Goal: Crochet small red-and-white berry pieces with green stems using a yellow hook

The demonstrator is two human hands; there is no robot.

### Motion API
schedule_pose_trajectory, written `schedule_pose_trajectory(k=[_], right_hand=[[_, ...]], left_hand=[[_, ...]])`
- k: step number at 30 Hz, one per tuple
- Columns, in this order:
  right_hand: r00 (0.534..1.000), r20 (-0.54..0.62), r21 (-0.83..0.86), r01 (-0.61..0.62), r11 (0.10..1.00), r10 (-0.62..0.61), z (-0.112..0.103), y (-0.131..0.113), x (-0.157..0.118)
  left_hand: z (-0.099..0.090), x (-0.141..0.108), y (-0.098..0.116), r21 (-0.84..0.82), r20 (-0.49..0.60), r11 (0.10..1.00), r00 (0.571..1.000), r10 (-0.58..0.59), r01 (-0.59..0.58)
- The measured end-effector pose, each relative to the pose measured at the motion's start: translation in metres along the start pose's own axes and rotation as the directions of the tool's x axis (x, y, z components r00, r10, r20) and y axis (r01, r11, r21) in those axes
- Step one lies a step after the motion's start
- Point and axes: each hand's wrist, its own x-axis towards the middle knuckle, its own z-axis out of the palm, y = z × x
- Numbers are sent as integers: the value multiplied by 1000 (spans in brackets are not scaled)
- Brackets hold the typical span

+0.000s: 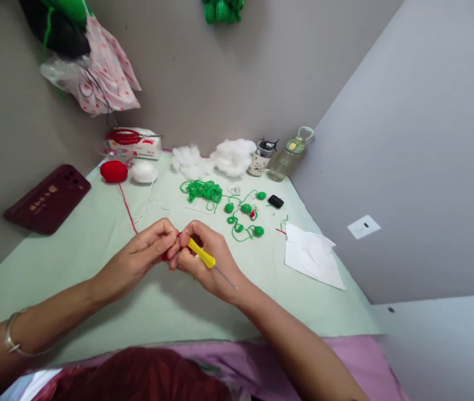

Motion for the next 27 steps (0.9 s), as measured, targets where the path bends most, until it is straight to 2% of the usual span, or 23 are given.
schedule_pose_trajectory(k=[4,9,11,14,16,18,21,27], right_hand=[[989,-76,-302,98,948,-126,1,16,10],[988,-106,-429,54,902,-109,-9,40,29],[973,-86,-593,124,796,-216,-13,48,36],[887,15,-828,270,492,-462,-13,58,40],[825,116,-895,329,302,-554,-11,62,39],[786,200,-916,362,174,-585,-9,64,38],[764,255,-922,376,88,-593,-8,64,38],[742,286,-916,398,56,-607,-2,65,39]], left_hand=[[-10,10,-1,95,29,995,1000,-4,2],[-19,26,-20,39,-4,992,993,-116,116],[-21,31,-31,-14,-27,985,985,-173,173],[-24,37,-44,-56,-39,974,975,-220,217],[-26,38,-50,-72,-34,969,971,-238,235],[-28,39,-52,-91,-33,967,969,-244,240],[-29,40,-53,-130,-77,967,971,-228,217],[-32,37,-57,-240,-115,950,966,-233,201]])
